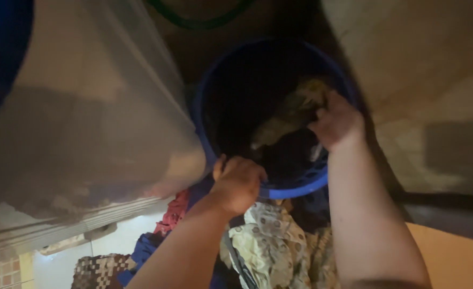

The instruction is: Washing clothes using a portable washing machine and rinsing them in a bucket.

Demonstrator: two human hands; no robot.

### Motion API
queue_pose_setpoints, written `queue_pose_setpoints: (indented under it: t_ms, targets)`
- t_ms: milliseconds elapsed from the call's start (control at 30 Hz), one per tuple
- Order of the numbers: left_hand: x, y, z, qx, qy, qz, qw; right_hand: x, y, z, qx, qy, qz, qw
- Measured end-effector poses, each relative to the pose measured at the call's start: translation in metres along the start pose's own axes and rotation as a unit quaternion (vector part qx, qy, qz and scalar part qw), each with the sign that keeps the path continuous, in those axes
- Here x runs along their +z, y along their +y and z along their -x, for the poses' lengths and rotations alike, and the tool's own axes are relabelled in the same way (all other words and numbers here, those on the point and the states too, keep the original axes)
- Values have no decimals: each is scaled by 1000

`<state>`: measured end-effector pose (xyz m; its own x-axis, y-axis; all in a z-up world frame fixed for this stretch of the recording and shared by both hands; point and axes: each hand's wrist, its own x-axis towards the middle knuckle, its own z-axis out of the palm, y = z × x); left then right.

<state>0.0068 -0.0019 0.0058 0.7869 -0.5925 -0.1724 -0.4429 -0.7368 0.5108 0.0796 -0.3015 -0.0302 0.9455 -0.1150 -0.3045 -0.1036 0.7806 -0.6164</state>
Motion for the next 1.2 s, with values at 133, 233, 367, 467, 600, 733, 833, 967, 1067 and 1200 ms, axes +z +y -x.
queue_pose_setpoints:
  t_ms: [133, 233, 367, 467, 600, 733, 833, 967, 1067, 1200]
  targets:
    - [3, -6, -2, 28, 53, 18, 998, 65, -28, 63, -37, 63, 66, 995]
    - [-12, -7, -9, -49, -12, 68, 996, 96, -39, 98, -48, 76, 28, 996]
    - [11, -18, -13, -37, 158, 170, 972, 105, -29, 143, -107, -11, 17, 994]
    - [25, -25, -29, -40, 167, 386, 906, 138, -26, 182, -97, 19, 70, 993]
    - [159, -44, -111, -125, -61, 925, 353, 225, -63, 237, -15, -100, -51, 994]
    - [-77, 80, 5, -135, -15, 717, 684, 244, -89, 250, -141, 101, 23, 985]
    - [-144, 101, 23, -185, -53, 846, 498, 242, -90, 253, -230, 129, 227, 938]
    - [-229, 132, 43, -51, -94, 876, 470, 306, -96, 275, -254, 99, 550, 789]
    - [-299, 162, 72, -11, 9, 822, 570, 346, -98, 277, -326, 51, 647, 688]
    - [-378, 173, 111, -3, 123, 773, 622, 426, -104, 289, -400, -49, 622, 671]
